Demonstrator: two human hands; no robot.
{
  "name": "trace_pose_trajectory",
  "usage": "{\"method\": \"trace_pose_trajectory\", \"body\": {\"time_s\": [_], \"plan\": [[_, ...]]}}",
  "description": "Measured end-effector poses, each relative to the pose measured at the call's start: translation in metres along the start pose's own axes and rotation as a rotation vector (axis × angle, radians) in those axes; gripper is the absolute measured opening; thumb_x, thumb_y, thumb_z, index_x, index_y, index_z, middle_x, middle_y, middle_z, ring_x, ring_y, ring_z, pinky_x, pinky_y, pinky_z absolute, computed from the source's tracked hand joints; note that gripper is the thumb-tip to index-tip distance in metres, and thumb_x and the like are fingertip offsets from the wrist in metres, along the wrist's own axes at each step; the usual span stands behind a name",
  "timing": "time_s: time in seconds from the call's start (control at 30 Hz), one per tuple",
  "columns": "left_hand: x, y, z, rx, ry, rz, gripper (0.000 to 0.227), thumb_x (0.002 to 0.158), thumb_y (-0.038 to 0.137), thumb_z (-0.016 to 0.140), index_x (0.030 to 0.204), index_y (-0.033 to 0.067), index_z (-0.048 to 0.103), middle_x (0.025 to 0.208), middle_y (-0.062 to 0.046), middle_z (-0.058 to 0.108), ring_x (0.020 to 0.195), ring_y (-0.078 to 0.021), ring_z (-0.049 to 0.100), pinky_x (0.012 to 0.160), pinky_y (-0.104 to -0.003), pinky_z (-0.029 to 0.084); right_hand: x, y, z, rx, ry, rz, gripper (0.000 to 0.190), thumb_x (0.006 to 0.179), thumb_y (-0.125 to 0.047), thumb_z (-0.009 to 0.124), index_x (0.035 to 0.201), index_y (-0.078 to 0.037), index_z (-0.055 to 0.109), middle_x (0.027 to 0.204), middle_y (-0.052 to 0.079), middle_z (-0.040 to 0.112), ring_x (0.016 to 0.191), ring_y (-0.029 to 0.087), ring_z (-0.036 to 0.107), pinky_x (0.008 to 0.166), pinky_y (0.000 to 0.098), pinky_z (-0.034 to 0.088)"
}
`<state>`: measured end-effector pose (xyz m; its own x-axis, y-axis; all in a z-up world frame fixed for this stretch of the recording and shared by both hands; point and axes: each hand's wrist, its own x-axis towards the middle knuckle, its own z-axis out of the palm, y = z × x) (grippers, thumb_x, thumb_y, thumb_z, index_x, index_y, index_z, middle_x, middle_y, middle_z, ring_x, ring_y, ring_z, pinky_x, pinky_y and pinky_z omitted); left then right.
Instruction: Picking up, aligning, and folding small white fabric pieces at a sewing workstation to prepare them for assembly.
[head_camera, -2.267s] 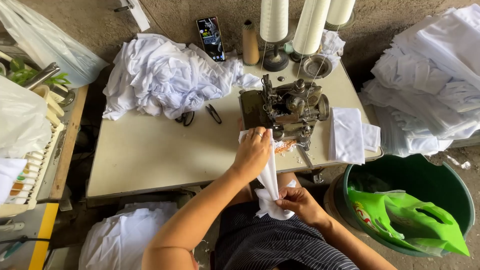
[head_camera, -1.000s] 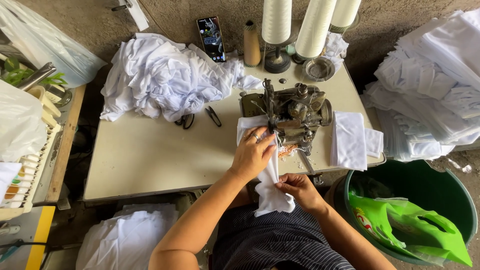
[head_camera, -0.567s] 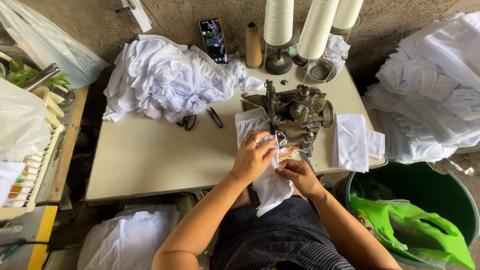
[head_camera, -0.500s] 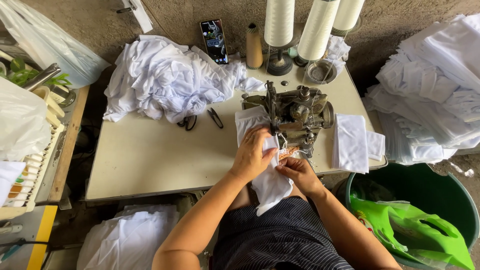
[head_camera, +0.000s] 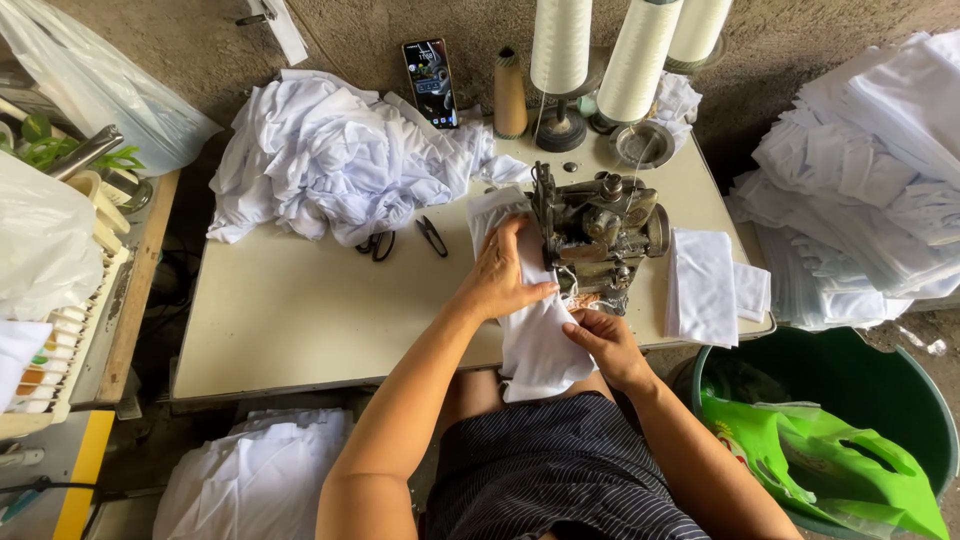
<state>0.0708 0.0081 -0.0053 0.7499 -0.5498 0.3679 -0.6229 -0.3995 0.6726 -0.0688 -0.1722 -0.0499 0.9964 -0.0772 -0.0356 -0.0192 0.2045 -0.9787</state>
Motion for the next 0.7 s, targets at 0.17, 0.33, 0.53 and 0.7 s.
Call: {"method": "trace_pose_trajectory", "body": {"time_s": [0.17,0.33,0.53,0.7], "plan": [[0.003,0.020,-0.010,0.024,0.050,-0.043,0.097,0.072,0.037,0.089,0.141,-0.0014,0.033,0.150,-0.033,0.044,0.144,-0.0506,0.038,0.122,-0.062,0.023,-0.007,0.014,-0.010,0.013,-0.015,0.024,0.021,0.092,-0.016,0.076,0.084,0.004,0.076,0.065,0.013,0.072,0.056,0.016,0.068,0.054,0.0260,0.053],[-0.053,0.041,0.031,0.237,0.649,0.282,0.027,0.085,0.014,0.077,0.106,0.0042,0.062,0.113,-0.016,0.065,0.104,-0.0360,0.065,0.088,-0.047,0.052,-0.027,-0.004,-0.005,0.038,-0.046,0.048,0.025,0.092,-0.018,0.075,0.083,0.005,0.075,0.062,0.014,0.071,0.054,0.017,0.067,0.052,0.0280,0.053],[-0.139,0.034,0.077,0.153,0.555,-0.193,0.038,0.088,0.030,0.081,0.111,0.0080,0.060,0.093,-0.009,0.065,0.082,-0.0304,0.067,0.070,-0.041,0.058,-0.054,-0.009,-0.002,0.121,-0.039,0.075,0.023,0.093,-0.015,0.073,0.083,0.005,0.075,0.065,0.015,0.072,0.058,0.020,0.070,0.056,0.0312,0.056],[-0.168,0.023,0.076,-0.153,0.147,-0.675,0.025,0.081,0.035,0.085,0.094,0.0166,0.075,0.081,-0.007,0.078,0.082,-0.0264,0.077,0.067,-0.036,0.062,-0.073,-0.010,-0.003,0.134,-0.038,0.067,0.010,0.088,-0.002,0.075,0.083,0.007,0.076,0.067,0.015,0.074,0.061,0.022,0.073,0.060,0.0338,0.058]]}}
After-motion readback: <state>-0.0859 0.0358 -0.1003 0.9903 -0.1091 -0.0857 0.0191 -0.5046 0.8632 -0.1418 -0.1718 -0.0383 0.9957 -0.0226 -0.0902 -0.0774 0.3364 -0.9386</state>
